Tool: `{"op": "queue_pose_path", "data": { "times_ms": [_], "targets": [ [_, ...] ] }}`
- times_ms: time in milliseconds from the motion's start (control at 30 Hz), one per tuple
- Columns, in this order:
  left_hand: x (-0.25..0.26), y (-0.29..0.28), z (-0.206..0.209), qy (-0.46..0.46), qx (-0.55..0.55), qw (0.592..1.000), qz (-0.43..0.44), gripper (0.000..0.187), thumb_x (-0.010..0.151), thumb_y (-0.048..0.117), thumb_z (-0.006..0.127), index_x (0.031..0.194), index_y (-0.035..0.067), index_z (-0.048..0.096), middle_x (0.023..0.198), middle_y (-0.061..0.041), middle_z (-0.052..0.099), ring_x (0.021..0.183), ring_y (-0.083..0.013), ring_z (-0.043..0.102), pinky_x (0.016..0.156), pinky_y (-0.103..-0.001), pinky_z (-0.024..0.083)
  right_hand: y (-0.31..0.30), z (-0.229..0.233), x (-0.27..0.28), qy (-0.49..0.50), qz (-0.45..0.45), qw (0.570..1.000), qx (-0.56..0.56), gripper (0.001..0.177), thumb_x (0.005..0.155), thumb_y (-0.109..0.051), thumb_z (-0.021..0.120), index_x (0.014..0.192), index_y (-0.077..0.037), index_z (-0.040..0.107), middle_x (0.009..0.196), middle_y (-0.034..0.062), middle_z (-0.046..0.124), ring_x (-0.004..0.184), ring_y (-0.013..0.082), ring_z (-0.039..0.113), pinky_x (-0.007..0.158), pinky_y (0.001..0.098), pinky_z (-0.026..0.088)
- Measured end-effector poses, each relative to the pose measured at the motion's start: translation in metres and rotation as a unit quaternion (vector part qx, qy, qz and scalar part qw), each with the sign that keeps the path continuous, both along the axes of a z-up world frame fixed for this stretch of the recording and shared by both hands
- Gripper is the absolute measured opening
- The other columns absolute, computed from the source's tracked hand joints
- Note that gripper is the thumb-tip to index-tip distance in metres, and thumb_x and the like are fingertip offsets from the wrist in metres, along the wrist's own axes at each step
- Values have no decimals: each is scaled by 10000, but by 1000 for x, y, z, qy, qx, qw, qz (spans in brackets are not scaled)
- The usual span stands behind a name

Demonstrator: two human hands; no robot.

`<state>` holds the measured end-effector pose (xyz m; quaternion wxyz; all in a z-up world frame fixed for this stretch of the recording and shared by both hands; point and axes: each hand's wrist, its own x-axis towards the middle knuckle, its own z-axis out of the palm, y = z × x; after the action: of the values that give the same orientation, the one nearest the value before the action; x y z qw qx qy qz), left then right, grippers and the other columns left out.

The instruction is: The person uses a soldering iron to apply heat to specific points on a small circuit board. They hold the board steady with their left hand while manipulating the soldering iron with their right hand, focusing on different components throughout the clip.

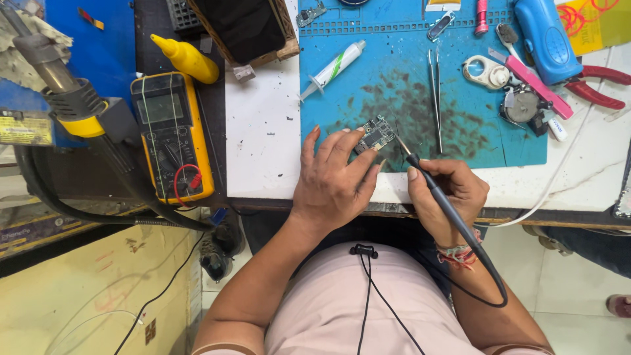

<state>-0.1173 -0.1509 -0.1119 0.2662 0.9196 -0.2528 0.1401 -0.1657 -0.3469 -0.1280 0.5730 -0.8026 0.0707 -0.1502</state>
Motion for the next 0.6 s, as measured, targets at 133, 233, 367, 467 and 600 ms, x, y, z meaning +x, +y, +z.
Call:
{"op": "queue_pose_path", "data": {
  "times_ms": [133, 233, 367, 467, 600],
  "targets": [
    [-1, 0, -1, -4, -2, 1000, 2, 229, 951, 287, 719, 1127, 141, 732, 1326, -83, 609, 1264, -241, 567, 1215, -546, 285, 2, -1, -1, -1, -10, 1000, -19, 148, 953, -21, 784, 1038, 38, 678, 849, 59, 711, 725, 40, 625, 645, 194, 493],
    [-1, 1, -1, -6, 2, 1000, 0, 223, 959, 287, 718, 1124, 138, 732, 1320, -86, 607, 1263, -240, 564, 1216, -547, 286, 1, 0, -1, -14, 3, 1000, -21, 143, 956, -17, 775, 1037, 37, 671, 866, 63, 714, 733, 41, 631, 647, 193, 495],
    [0, 0, -1, -7, 1, 1000, 0, 224, 954, 286, 717, 1119, 135, 731, 1318, -85, 608, 1262, -241, 561, 1214, -550, 287, 0, 2, -1, -22, 15, 999, -34, 140, 947, -20, 773, 1011, 35, 662, 826, 45, 698, 692, 30, 608, 611, 189, 470],
    [0, -1, -1, -5, 3, 1000, 2, 225, 951, 288, 717, 1114, 134, 730, 1316, -86, 609, 1258, -242, 561, 1213, -550, 284, -1, 3, 0, -26, 22, 998, -52, 132, 937, -19, 775, 985, 36, 665, 804, 38, 678, 658, 23, 574, 575, 190, 438],
    [0, -1, -2, -3, 6, 1000, 2, 225, 951, 293, 718, 1115, 139, 728, 1319, -84, 609, 1260, -241, 562, 1219, -544, 277, -1, 3, 0, -30, 25, 997, -68, 131, 926, -22, 778, 967, 35, 667, 778, 35, 666, 637, 24, 564, 556, 191, 421]
  ]
}}
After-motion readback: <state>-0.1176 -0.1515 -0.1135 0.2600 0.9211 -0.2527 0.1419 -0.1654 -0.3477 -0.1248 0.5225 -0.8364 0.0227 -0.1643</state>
